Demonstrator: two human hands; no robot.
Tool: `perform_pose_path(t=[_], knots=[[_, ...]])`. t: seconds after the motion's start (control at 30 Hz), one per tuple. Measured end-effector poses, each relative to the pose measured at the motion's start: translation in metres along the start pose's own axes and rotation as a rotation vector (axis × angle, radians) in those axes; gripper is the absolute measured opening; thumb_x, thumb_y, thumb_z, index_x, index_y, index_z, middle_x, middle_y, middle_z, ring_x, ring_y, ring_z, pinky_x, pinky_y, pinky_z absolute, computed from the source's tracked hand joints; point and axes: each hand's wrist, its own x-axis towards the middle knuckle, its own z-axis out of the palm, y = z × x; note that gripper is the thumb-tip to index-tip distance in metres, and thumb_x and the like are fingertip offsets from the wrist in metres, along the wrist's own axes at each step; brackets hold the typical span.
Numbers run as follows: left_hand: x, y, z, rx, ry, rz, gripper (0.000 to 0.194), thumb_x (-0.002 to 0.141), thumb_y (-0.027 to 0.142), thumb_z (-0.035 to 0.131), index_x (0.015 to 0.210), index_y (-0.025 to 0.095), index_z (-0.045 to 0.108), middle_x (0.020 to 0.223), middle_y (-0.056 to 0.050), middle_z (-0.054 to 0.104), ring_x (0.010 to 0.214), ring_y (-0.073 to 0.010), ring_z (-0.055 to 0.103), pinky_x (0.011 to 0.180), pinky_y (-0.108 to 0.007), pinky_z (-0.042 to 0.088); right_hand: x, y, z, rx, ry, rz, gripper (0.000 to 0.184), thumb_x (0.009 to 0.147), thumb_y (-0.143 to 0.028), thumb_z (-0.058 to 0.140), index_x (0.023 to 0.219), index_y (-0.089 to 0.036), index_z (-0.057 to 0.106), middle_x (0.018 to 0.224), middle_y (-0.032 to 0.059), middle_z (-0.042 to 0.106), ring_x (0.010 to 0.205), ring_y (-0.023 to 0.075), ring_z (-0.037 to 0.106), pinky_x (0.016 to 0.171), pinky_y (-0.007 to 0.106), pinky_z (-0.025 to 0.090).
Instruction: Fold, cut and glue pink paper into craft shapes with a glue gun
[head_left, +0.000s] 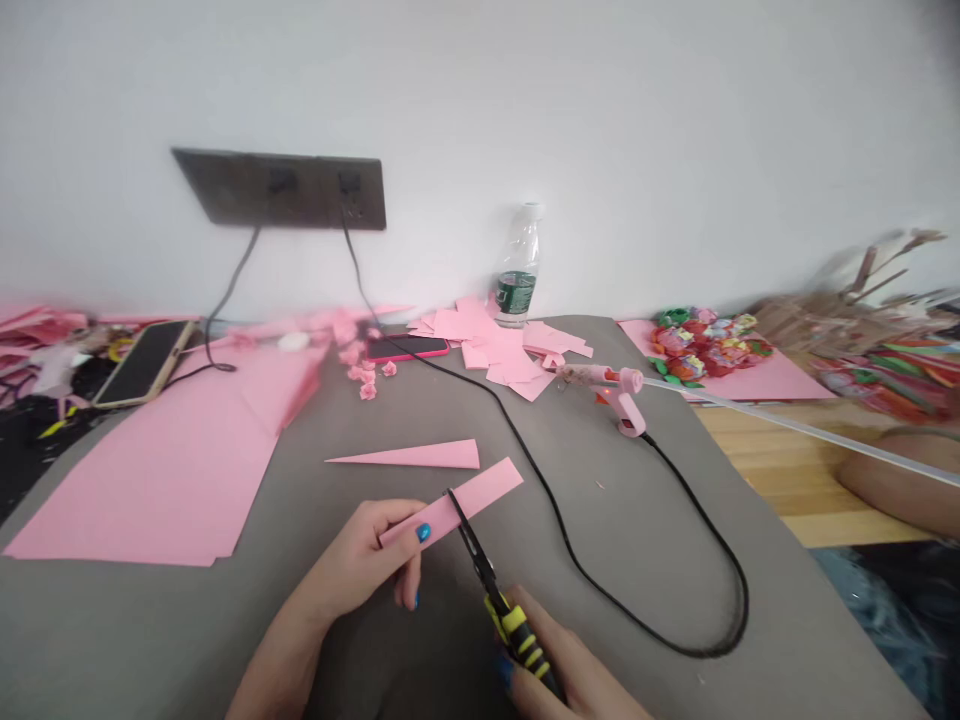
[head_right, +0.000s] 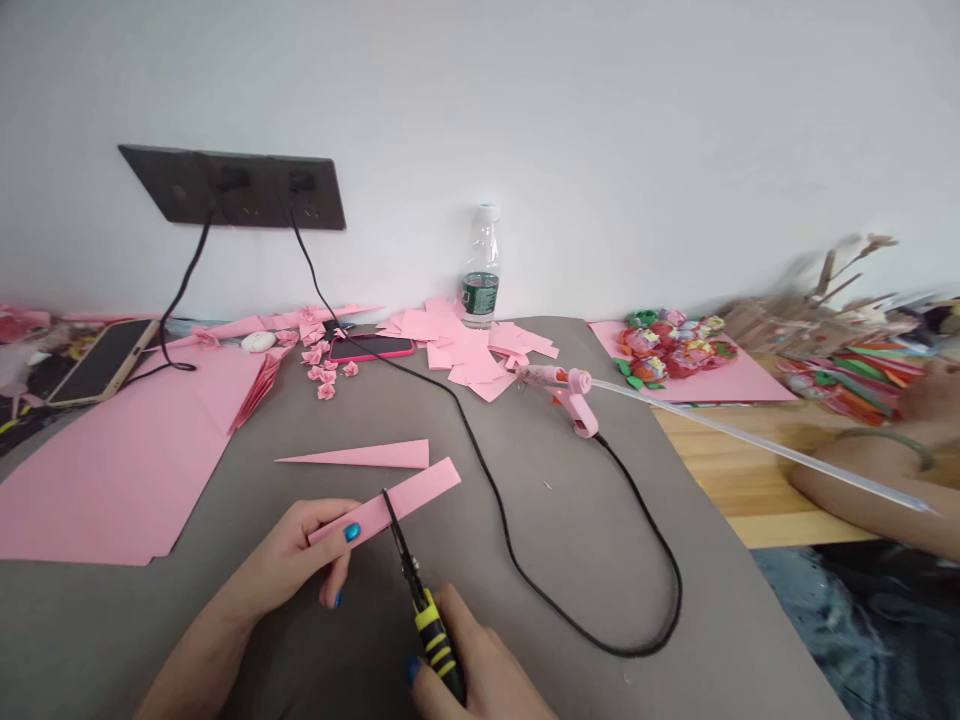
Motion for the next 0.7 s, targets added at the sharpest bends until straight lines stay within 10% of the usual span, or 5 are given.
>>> perform_pose_path(t=[0.4,0.7], knots=[[0.006,0.009,0.005,-0.051,-0.111,-0.071,0.048,0.094,0.061,0.055,0.086,0.015,0.061,0.068,-0.009,0.076,0.058,-0.0137,0.064,0.055,-0.021,0.043,0.005,0.016,0.006,0.047,0.143,-0.12,0.019,0.079,-0.029,0.059,0.092,-0.022,0.071,0.075,0.0014,0.071,0.07,0.0202,0.063,0.065,0.024,0.051],[0.006,-0.007,0.0,-0.166,0.1,0.054,0.042,0.098,0.054,0.051,0.097,0.014,0.062,0.061,0.002,0.058,0.051,-0.0092,0.046,0.052,-0.021,0.039,0.001,-0.015,-0.011,0.304,-0.058,-0.081,0.038,0.083,-0.036,0.06,0.117,-0.026,0.073,0.101,0.002,0.076,0.097,0.026,0.068,0.087,0.03,0.054]])
